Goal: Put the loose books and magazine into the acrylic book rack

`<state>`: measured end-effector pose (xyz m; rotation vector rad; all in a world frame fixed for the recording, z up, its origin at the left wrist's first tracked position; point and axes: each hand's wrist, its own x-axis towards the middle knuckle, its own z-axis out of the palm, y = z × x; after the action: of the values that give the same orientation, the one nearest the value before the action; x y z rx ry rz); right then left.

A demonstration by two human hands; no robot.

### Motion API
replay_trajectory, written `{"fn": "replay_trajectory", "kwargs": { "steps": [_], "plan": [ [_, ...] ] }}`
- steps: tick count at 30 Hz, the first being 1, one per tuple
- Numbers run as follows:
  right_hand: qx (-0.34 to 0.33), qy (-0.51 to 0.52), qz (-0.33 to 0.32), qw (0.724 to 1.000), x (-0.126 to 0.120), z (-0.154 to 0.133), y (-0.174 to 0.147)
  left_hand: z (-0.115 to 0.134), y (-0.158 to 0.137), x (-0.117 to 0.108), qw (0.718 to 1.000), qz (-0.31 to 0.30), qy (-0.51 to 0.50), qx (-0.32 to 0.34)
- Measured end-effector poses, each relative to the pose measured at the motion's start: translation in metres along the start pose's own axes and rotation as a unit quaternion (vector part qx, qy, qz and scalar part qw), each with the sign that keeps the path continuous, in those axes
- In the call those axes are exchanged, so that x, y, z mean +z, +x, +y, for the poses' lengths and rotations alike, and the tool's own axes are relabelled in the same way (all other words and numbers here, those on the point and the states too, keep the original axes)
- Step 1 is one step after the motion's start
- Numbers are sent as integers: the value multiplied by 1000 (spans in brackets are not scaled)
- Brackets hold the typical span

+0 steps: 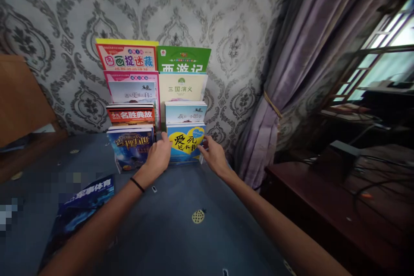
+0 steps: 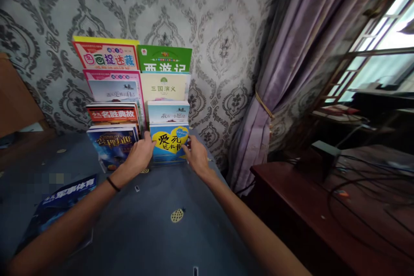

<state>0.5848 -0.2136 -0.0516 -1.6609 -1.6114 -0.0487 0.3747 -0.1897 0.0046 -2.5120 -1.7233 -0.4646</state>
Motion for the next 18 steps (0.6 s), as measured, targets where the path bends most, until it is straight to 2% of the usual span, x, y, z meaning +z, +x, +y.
{"fn": "replay_trajectory", "kwargs": {
  "steps": [9,18],
  "plan": [
    [52,-29,-34,998,-2,-11,0,-2,2,4,1000,-5,-22,8],
    [79,-38,-23,996,1,-14,-3,0,5,-1,1000,0,-7,23]
  ]
}}
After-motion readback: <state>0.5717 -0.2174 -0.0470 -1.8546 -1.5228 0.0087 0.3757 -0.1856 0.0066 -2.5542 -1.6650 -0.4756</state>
